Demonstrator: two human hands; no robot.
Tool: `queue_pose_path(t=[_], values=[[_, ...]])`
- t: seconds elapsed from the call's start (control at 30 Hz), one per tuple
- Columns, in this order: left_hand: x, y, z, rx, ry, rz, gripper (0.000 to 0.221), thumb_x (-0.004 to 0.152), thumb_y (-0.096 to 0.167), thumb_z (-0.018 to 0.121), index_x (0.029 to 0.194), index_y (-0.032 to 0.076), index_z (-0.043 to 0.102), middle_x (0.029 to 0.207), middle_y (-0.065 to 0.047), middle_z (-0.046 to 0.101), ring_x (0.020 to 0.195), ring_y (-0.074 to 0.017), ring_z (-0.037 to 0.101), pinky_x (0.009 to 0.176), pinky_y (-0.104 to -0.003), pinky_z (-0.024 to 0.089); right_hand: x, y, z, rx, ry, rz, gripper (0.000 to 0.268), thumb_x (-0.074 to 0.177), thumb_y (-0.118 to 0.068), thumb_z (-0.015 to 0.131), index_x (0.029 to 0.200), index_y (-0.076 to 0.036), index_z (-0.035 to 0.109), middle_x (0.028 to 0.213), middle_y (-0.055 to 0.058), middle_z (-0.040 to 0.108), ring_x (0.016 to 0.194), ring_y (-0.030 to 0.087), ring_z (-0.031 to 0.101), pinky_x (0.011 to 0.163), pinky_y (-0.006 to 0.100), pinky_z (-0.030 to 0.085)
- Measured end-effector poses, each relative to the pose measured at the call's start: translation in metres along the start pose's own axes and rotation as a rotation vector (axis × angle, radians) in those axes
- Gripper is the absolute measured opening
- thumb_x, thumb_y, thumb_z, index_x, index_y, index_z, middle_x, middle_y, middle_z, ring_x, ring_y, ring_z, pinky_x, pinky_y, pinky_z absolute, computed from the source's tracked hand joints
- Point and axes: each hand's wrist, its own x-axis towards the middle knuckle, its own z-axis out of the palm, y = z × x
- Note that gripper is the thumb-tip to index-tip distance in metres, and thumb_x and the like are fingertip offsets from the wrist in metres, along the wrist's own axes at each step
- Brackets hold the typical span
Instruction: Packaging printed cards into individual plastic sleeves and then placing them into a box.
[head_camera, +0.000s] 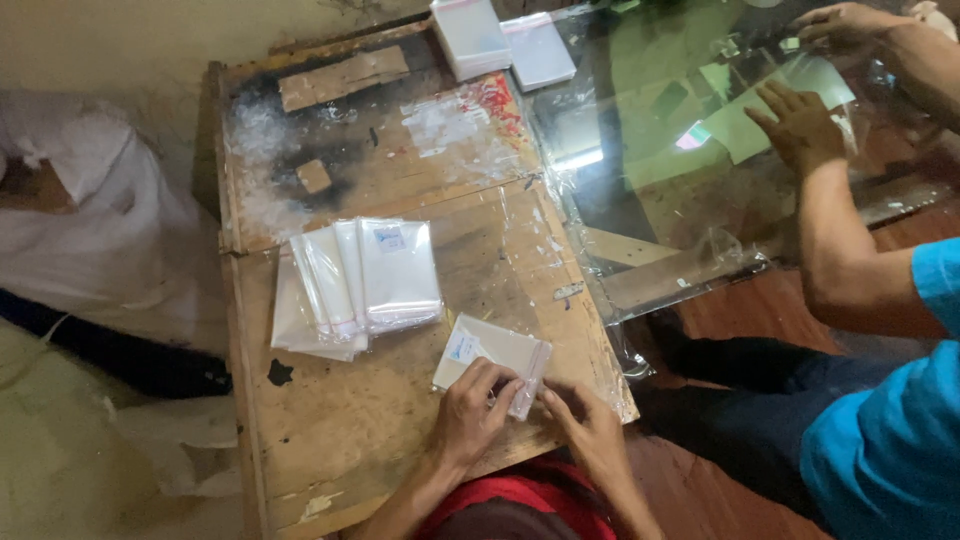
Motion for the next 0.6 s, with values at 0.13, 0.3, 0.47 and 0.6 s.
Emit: queue_pose_path(t=[0.13,0.3,0.47,0.6], values=[[-0.001,0.001,0.004,-0.014,0.05,0.005,0.007,0.096,0.016,0.074,0.093,0.011,0.07,0.087,-0.003,0.069,0.078,-0.0217,0.069,0.069,-0.034,0.054,0.012,0.003,0.014,0.563,0.064,0.0,0.023,0.087,-0.017,0.082,0.101,0.001,0.082,0.085,0.013,0.082,0.08,0.018,0.077,0.066,0.027,0.057],[-0.01,-0.022,0.021,-0.23,0.083,-0.263,0.009,0.094,0.017,0.073,0.086,0.013,0.071,0.085,0.002,0.075,0.078,-0.015,0.069,0.07,-0.029,0.054,0.006,-0.017,0.016,0.728,-0.004,0.061,0.017,0.091,-0.016,0.079,0.101,-0.002,0.082,0.087,0.01,0.079,0.082,0.018,0.073,0.065,0.029,0.053],[-0.019,-0.032,0.024,-0.604,0.068,-0.625,0.008,0.095,0.019,0.072,0.094,0.012,0.073,0.085,0.001,0.07,0.078,-0.0089,0.064,0.07,-0.023,0.057,0.003,-0.026,0.027,0.901,-0.116,0.149,0.015,0.102,-0.018,0.067,0.103,-0.004,0.072,0.084,0.012,0.073,0.069,0.022,0.068,0.058,0.031,0.052],[-0.007,-0.016,0.0,-0.415,-0.015,-0.571,0.014,0.093,0.03,0.073,0.097,0.017,0.073,0.089,0.003,0.077,0.081,-0.0099,0.072,0.076,-0.025,0.059,0.007,-0.024,0.019,0.512,-0.008,-0.023,0.016,0.098,-0.022,0.072,0.101,-0.01,0.08,0.084,0.004,0.075,0.08,0.016,0.074,0.059,0.03,0.057]])
